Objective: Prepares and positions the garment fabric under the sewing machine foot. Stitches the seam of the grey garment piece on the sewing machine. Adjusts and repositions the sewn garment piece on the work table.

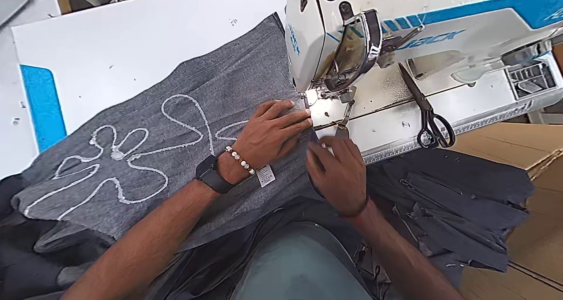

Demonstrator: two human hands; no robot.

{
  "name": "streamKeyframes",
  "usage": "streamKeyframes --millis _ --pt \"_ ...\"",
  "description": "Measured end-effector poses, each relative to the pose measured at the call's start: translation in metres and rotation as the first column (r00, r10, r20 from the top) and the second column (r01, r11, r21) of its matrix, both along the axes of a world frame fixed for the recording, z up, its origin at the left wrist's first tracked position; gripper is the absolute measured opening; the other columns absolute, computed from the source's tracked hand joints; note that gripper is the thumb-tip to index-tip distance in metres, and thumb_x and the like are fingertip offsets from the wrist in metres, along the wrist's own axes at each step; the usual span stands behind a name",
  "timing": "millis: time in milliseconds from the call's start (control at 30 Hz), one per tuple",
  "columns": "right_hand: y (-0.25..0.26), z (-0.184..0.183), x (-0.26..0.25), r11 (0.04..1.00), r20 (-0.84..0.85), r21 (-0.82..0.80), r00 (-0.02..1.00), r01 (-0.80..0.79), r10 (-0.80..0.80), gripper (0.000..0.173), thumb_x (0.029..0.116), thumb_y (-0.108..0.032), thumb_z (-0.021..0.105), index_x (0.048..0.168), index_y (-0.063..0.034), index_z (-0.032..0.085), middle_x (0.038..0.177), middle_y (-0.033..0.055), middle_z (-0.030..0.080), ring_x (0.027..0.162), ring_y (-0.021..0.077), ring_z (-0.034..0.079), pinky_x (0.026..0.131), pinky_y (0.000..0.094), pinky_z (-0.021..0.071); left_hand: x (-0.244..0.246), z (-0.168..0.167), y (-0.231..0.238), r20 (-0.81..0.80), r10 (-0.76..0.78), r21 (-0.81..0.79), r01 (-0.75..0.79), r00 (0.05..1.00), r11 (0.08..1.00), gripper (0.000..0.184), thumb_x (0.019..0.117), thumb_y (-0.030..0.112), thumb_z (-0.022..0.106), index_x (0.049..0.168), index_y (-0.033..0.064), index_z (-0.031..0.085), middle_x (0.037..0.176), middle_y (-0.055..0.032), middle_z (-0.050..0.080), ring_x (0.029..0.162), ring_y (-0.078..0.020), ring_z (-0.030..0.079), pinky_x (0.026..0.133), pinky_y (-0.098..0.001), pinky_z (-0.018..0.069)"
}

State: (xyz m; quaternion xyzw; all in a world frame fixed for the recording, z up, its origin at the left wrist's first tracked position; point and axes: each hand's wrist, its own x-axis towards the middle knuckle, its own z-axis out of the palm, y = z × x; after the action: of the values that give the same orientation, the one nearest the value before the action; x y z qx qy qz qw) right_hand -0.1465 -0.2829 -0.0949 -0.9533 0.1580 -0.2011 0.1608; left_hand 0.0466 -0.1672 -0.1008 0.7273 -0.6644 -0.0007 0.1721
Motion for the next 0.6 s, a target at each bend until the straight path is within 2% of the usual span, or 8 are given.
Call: streamKeyframes --millis 67,133,200,300,400,433,533,600 --pt "0.012 -0.004 -0.032 0.997 -0.015 0.063 0.998 -0.054 0.055 0.031 0.0988 -0.041 0.064 0.106 -0.0142 0.078 0.098 0.007 0.073 0.092 0.0234 0.069 0.077 0.0398 0.0563 0.004 -0.001 0.001 0.004 -0.037 0.003 0.037 0.999 0.999 0.04 0.1036 0.03 0.047 0.139 0.0269 0.067 0.149 0.0042 0.059 0.141 -0.0269 0.048 0.116 -0.0493 0.0353" --pt "0.019 -0.014 -0.062 0.996 -0.039 0.067 0.997 -0.063 0.065 0.023 0.0986 -0.03 0.062 0.102 -0.0118 0.075 0.087 0.0067 0.069 0.08 0.0224 0.067 0.068 0.0376 0.0557 0.007 -0.003 0.001 0.027 -0.051 -0.013 0.051 0.998 0.999 0.04 0.1031 0.03 0.048 0.139 0.0278 0.067 0.148 0.0045 0.059 0.141 -0.0267 0.048 0.115 -0.0489 0.0359" --pt "0.011 -0.017 -0.082 0.999 0.043 0.012 0.998 0.042 -0.043 0.016 0.0961 -0.019 0.06 0.094 -0.009 0.073 0.074 0.0065 0.065 0.064 0.02 0.064 0.053 0.0342 0.0525 0.007 -0.003 0.0 0.05 -0.046 -0.018 0.047 0.998 0.999 0.04 0.1031 0.03 0.048 0.139 0.0271 0.067 0.149 0.0042 0.059 0.14 -0.0271 0.048 0.115 -0.0488 0.0356" --pt "-0.011 0.005 -0.089 0.984 -0.042 -0.033 0.983 0.176 -0.177 0.015 0.0958 -0.015 0.059 0.091 -0.0063 0.07 0.072 0.0075 0.063 0.057 0.0193 0.06 0.047 0.0333 0.047 0.0 -0.005 0.0 0.061 -0.001 -0.016 0.002 0.998 1.0 0.042 0.1032 0.031 0.046 0.14 0.0276 0.065 0.15 0.0052 0.058 0.14 -0.0267 0.048 0.114 -0.0491 0.0349" --pt "-0.02 0.036 -0.076 0.992 -0.515 0.053 0.854 0.119 -0.074 0.014 0.0899 -0.012 0.06 0.094 -0.0085 0.073 0.083 0.0112 0.07 0.065 0.0296 0.069 0.049 0.0481 0.0525 -0.006 -0.006 -0.001 0.056 0.031 -0.015 -0.03 0.998 0.999 0.042 0.1029 0.03 0.046 0.141 0.0281 0.065 0.15 0.0061 0.058 0.141 -0.0262 0.047 0.115 -0.0488 0.0339" --pt "-0.022 0.042 -0.068 0.992 -0.564 0.094 0.825 0.085 -0.017 0.014 0.089 -0.017 0.063 0.094 -0.0114 0.075 0.085 0.0103 0.071 0.068 0.0304 0.07 0.05 0.0504 0.0531 -0.005 -0.007 -0.001 0.053 0.034 -0.018 -0.033 0.998 0.999 0.042 0.103 0.03 0.046 0.141 0.0282 0.065 0.15 0.006 0.058 0.141 -0.026 0.046 0.115 -0.0487 0.0335" --pt "-0.019 0.041 -0.033 0.981 -0.334 0.149 0.94 0.126 -0.07 0.027 0.0967 -0.036 0.062 0.106 -0.0154 0.077 0.095 0.0054 0.071 0.086 0.0252 0.068 0.067 0.0445 0.0566 -0.007 -0.01 0.001 0.05 0.036 -0.037 -0.034 0.998 0.999 0.042 0.1031 0.03 0.046 0.14 0.028 0.065 0.15 0.0055 0.057 0.143 -0.0263 0.045 0.117 -0.0488 0.0319" --pt "-0.018 0.023 -0.002 0.968 -0.14 0.175 0.978 0.18 -0.156 0.032 0.099 -0.037 0.064 0.116 -0.0116 0.072 0.099 0.0063 0.071 0.091 0.0241 0.067 0.073 0.042 0.0557 -0.006 -0.01 0.0 0.068 0.033 -0.046 -0.03 0.997 0.999 0.042 0.1031 0.029 0.047 0.141 0.0282 0.065 0.15 0.0053 0.057 0.143 -0.0263 0.045 0.117 -0.0488 0.0309"
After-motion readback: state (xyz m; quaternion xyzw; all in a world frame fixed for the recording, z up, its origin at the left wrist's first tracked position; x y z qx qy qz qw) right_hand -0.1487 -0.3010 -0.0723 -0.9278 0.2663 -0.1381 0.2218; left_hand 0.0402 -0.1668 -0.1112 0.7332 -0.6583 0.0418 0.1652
